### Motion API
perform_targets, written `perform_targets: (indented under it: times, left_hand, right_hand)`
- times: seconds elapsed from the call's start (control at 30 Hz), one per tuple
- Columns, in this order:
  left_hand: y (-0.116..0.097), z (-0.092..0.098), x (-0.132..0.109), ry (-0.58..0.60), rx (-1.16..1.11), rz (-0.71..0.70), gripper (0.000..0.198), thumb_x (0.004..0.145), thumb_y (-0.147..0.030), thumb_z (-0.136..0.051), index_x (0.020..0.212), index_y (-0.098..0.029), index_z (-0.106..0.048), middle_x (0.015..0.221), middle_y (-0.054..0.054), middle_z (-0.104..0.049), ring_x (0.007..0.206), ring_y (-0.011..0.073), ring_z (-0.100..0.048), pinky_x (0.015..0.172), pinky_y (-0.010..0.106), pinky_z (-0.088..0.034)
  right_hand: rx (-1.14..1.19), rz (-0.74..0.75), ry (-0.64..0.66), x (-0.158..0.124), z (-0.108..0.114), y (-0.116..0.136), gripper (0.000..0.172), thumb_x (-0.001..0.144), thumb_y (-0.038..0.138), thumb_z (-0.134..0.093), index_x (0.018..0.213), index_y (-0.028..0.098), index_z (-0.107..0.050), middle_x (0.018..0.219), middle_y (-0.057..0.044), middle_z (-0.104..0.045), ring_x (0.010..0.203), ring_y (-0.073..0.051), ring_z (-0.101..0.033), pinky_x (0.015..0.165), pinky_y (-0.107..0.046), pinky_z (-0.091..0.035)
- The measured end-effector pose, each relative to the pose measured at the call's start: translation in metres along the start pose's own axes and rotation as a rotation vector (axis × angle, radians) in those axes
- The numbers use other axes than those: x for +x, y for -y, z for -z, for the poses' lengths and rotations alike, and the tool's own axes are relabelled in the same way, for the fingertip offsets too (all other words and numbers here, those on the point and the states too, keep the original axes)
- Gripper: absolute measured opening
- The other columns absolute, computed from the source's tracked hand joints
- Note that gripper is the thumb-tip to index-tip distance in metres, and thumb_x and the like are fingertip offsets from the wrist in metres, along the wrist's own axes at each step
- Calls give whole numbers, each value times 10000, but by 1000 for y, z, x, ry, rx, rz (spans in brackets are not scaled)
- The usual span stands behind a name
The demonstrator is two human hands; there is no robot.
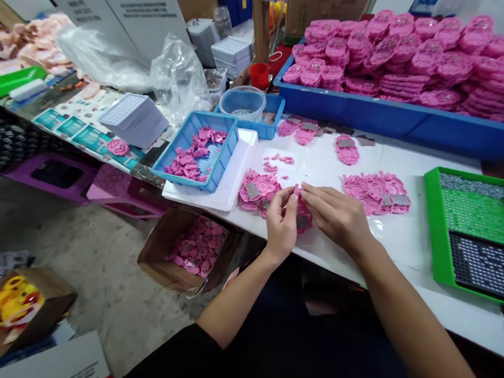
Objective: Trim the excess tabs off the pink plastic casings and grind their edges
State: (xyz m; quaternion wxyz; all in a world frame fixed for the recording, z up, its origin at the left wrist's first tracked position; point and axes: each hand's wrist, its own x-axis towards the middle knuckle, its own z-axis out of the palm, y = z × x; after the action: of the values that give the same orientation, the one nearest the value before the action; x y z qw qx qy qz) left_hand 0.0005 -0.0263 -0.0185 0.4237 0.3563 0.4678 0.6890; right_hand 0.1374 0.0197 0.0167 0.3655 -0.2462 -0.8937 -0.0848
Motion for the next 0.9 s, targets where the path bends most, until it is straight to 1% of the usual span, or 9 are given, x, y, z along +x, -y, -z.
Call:
perform_targets:
  times: [0.13,0.23,0.37,0.43,0.5,0.57,0.63,0.77,0.9]
  left_hand:
    - [1,-1,1,-20,-63,20,339,955,-499,-689,1102,-194,-661,1081,54,-714,1017,166,-702,953,319,-558]
    - [1,0,0,-41,-87,-19,333,920,-494,-739,1022,-188,-655,991,27,-704,944,142,-710,902,286,-571]
    - [0,1,-5,-45,-109,-102,294,909,-460,-766,990,-191,-678,916,8,-711,858,114,-720,814,236,-585]
    - [0,1,-8,-26,-125,-134,261,912,-430,-770,984,-192,-689,948,20,-738,892,127,-741,836,251,-602]
    - [1,1,-8,-1,-129,-159,233,921,-407,-764,984,-193,-695,1027,46,-763,992,164,-757,920,312,-615]
    - [2,2,-7,22,-123,-194,204,934,-385,-753,995,-198,-703,1110,67,-767,1107,198,-742,1015,384,-599]
    - [4,3,-5,23,-104,-253,163,940,-355,-747,1003,-207,-720,1138,65,-757,1158,202,-718,1064,418,-574]
    - [5,3,-3,2,-19,-344,133,938,-297,-751,1055,-236,-770,1080,43,-730,1092,171,-700,996,359,-586]
    - [6,2,-4,-4,41,-390,196,956,-270,-729,1148,-272,-770,1106,33,-716,1106,163,-689,1003,350,-582]
  right_hand:
    - [7,-36,4,-1,-3,2,307,920,58,-632,1192,178,-711,1289,-129,-727,1076,-288,-756,809,-411,-671]
    - [191,-98,-17,0,-3,0,290,924,61,-622,1150,211,-726,1307,-109,-722,1103,-277,-746,849,-428,-662]
    - [581,-323,-89,6,2,2,214,936,133,-661,1109,236,-733,1216,-73,-763,1092,-230,-749,921,-408,-645]
    - [697,-460,-108,8,4,5,215,945,194,-682,1152,232,-725,1219,-81,-759,1121,-228,-741,938,-402,-641]
    - [721,-510,-93,9,5,7,237,961,225,-676,1194,234,-722,1283,-91,-733,1198,-235,-710,1001,-421,-620]
    - [693,-464,-44,9,5,7,249,985,208,-638,1217,242,-723,1329,-90,-710,1255,-235,-679,1062,-443,-586]
    - [649,-394,-20,8,5,6,269,1001,176,-600,1235,246,-713,1292,-88,-724,1215,-223,-694,1048,-435,-587]
    - [573,-324,-50,6,5,5,276,1000,144,-579,1244,238,-669,1164,-91,-739,1091,-209,-715,943,-399,-612]
    - [522,-277,-66,6,5,6,263,1009,134,-533,1234,237,-622,1168,-106,-711,1114,-220,-692,939,-409,-607]
